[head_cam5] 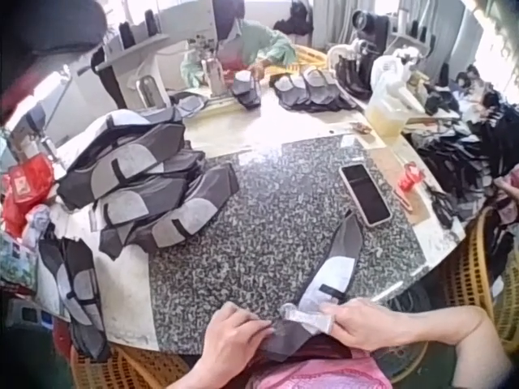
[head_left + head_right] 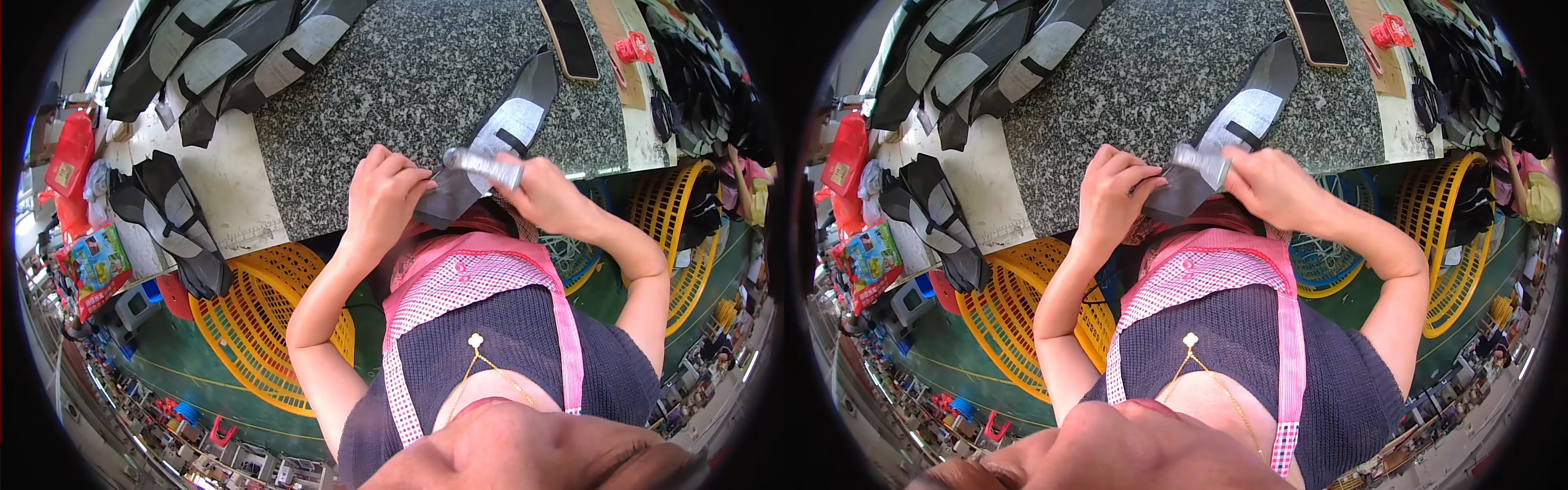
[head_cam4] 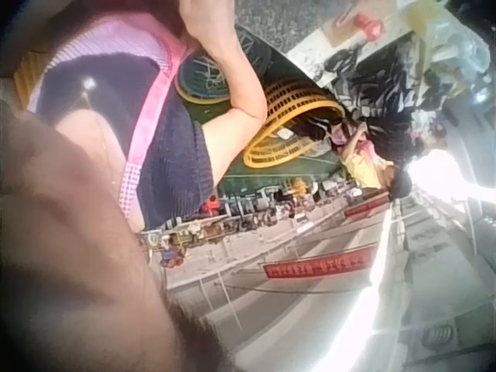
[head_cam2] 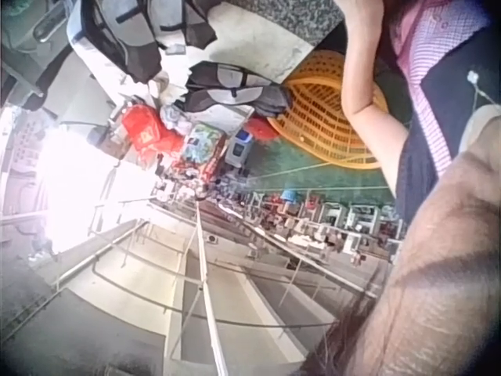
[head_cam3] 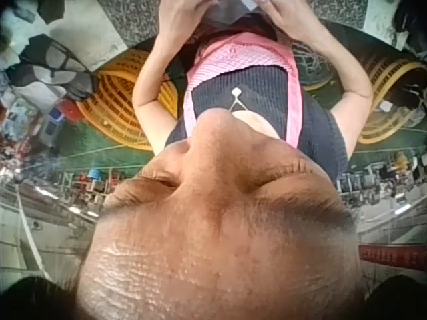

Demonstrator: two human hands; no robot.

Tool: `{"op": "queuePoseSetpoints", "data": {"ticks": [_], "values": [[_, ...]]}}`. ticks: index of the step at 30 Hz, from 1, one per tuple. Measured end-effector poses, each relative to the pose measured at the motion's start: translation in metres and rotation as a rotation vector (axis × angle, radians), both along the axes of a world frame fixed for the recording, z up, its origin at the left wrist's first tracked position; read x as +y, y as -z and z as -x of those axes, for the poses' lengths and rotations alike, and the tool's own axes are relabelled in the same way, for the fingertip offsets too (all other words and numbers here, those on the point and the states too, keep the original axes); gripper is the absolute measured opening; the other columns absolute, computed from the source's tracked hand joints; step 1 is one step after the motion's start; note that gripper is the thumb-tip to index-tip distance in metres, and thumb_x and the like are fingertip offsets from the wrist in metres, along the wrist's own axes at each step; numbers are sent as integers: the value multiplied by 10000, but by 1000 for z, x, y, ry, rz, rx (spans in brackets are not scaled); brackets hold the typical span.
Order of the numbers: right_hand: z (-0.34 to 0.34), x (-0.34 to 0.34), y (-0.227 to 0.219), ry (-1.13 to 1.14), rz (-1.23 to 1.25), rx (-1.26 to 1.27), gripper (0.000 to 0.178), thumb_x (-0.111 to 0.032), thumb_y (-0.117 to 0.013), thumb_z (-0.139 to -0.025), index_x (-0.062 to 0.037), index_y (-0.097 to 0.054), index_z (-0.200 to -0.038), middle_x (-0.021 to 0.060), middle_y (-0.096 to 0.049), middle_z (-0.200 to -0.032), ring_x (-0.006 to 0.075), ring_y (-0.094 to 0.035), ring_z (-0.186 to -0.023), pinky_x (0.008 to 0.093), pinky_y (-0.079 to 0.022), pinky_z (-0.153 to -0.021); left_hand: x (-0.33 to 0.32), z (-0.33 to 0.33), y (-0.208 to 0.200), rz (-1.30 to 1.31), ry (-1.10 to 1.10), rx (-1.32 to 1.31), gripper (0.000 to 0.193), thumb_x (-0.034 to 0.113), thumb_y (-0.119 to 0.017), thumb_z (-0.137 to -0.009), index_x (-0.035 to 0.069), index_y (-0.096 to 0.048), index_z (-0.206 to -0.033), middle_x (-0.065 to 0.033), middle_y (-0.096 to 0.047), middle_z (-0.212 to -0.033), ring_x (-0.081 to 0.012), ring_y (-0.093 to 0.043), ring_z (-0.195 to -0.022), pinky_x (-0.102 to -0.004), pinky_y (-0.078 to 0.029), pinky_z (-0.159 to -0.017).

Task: Hammering and assembling shoe upper components on a factory workbench.

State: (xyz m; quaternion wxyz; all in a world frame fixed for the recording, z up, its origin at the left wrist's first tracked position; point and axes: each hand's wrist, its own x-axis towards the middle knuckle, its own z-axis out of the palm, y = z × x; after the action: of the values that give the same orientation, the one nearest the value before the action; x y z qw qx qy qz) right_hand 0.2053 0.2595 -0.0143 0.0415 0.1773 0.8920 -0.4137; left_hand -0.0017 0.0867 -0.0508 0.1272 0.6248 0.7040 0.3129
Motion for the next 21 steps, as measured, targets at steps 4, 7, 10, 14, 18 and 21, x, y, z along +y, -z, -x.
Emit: {"op": "queuePoseSetpoints", "data": {"ticks": [4, 7, 10, 14, 18, 21], "values": [[8, -2, -20, 56, 122, 60, 150, -152, -566, -958, -12, -531, -1001, 243, -603, -705, 463, -624, -721, 526, -467, -596, -9, -12, 4, -82, 5, 307, 242, 181, -795, -757, 115, -733, -982, 16, -633, -875, -208, -582, -852, -361, -442, -744], [7, -11, -13, -46, 68, -56, 170, -128, -572, -939, 8, -521, -1027, 258, -610, -723, 475, -625, -746, 553, -470, -640, -15, -13, 9, -128, -112, 200, 227, 208, -798, -768, 117, -738, -967, 25, -633, -875, -202, -578, -846, -364, -438, -741], [4, -14, -2, -14, 9, -12, 172, -117, -567, -934, 15, -518, -1033, 257, -606, -706, 476, -626, -750, 561, -470, -657, -14, -14, 10, -142, -251, 89, 166, 229, -821, -763, 118, -764, -872, 27, -645, -822, -200, -575, -825, -359, -426, -725], [7, -5, -2, 8, 89, -31, 127, -95, -578, -945, 5, -536, -1012, 255, -582, -704, 478, -613, -746, 512, -468, -621, -18, -23, 15, -114, -344, -60, 135, 222, -832, -754, 118, -774, -817, 17, -666, -790, -200, -574, -814, -359, -413, -725], [8, -13, -17, 70, 113, 127, 137, -84, -612, -920, 5, -531, -983, 254, -582, -730, 475, -610, -748, 485, -465, -599, -18, -29, 7, -110, -369, 18, 124, 157, -835, -746, 105, -774, -840, 8, -679, -797, -198, -581, -799, -349, -426, -743], [7, -14, -6, -71, 137, 91, 177, -72, -604, -874, 8, -508, -1000, 256, -598, -738, 475, -622, -753, 521, -476, -632, -21, -32, 6, -108, -290, 133, 129, 136, -815, -761, 97, -753, -868, 18, -672, -828, -197, -580, -819, -350, -414, -737]]}}
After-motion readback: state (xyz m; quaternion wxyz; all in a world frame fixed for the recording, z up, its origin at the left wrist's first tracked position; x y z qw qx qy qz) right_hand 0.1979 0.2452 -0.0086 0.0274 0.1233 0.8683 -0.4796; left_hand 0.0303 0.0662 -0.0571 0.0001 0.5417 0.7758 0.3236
